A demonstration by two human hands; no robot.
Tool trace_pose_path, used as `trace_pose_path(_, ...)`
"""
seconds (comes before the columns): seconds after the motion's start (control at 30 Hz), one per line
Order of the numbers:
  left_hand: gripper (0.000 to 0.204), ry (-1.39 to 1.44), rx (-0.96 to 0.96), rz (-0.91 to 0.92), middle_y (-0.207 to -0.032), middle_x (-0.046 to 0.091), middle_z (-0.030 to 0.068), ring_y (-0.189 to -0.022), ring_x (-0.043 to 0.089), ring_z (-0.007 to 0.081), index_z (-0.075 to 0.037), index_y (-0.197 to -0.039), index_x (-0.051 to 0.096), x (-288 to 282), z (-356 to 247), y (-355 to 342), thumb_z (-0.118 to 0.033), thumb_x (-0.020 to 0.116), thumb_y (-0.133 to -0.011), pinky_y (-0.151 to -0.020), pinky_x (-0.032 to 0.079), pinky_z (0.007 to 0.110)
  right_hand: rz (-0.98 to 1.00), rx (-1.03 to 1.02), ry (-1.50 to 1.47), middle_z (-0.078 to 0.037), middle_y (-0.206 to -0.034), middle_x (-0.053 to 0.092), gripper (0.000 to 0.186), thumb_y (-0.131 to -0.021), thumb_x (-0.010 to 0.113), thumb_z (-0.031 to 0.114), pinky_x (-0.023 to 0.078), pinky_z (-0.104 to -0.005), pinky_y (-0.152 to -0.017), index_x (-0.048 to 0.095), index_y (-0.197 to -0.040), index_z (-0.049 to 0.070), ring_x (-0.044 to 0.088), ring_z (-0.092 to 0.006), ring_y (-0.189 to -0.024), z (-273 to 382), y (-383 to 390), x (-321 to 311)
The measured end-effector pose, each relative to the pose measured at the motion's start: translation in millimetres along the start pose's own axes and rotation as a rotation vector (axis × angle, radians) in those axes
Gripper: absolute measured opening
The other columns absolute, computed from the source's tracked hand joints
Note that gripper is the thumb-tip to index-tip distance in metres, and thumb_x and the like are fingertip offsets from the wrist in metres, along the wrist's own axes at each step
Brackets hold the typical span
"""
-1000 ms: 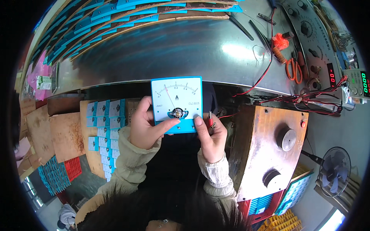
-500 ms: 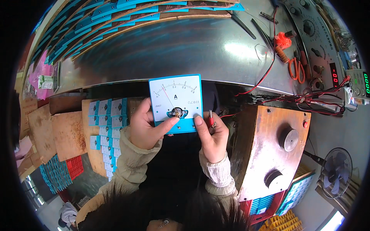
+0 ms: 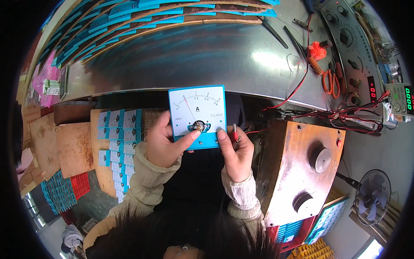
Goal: Testing and calibrating analog ammeters using a testing jig, probes, and tweezers at a workbench.
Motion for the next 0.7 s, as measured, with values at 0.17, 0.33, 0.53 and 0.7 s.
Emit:
trace_pose_path(0.17, 0.044, 0.009, 0.017, -0.079, -0.097, 0.073, 0.0149, -0.077, 0.071, 0.0138, 0.005, -0.119, 0.051, -7, 7, 6, -0.005, 0.077, -0.085, -0.057, 0.055, 0.023, 0.024, -0.058, 0.046, 0.009, -0.075, 0.054, 0.017, -0.097, 0.070, 0.017, 0.031, -0.0180, -0.057, 0.065, -0.097, 0.000, 0.041, 0.0007, -0.065, 4, -7, 8)
trace_pose_path(0.33, 0.040, 0.225, 0.128, -0.030, -0.098, 0.070, 0.0099, -0.069, 0.063, 0.0109, -0.002, -0.132, 0.050, -39, -6, -3, -0.012, 0.064, -0.096, -0.058, 0.049, 0.023, -0.252, -0.397, 0.607, 0.000, -0.075, 0.063, 0.020, -0.087, 0.079, 0.012, 0.045, -0.0212, -0.062, 0.067, -0.097, 0.000, 0.053, -0.0029, -0.068, 41, -21, -13)
trace_pose_path(0.53, 0.043, 0.935, 0.176, 0.417, -0.103, 0.071, 0.0128, -0.076, 0.062, 0.0142, -0.007, -0.143, 0.045, -60, -24, -19, -0.018, 0.054, -0.102, -0.071, 0.051, 0.029, -0.368, -0.891, 1.057, -0.013, -0.080, 0.067, 0.005, -0.086, 0.070, 0.002, 0.051, -0.0315, -0.068, 0.069, -0.091, 0.001, 0.067, -0.0269, -0.070, 115, -63, -32)
trace_pose_path(0.7, 0.045, 0.016, 0.200, -0.130, -0.101, 0.072, 0.0145, -0.077, 0.069, 0.0142, 0.004, -0.135, 0.045, -64, -11, -3, -0.004, 0.064, -0.095, -0.062, 0.055, 0.025, -0.601, -0.678, 1.588, -0.015, -0.094, 0.069, 0.014, -0.085, 0.066, 0.018, 0.055, -0.0444, -0.073, 0.074, -0.091, 0.008, 0.069, -0.0373, -0.085, 164, -189, -26)
Point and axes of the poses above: each hand's wrist, its own y-axis away from the middle knuckle, its own x-axis out of the palm, z = x × y, the point moved 4 cm from there along -y, towards the middle knuckle
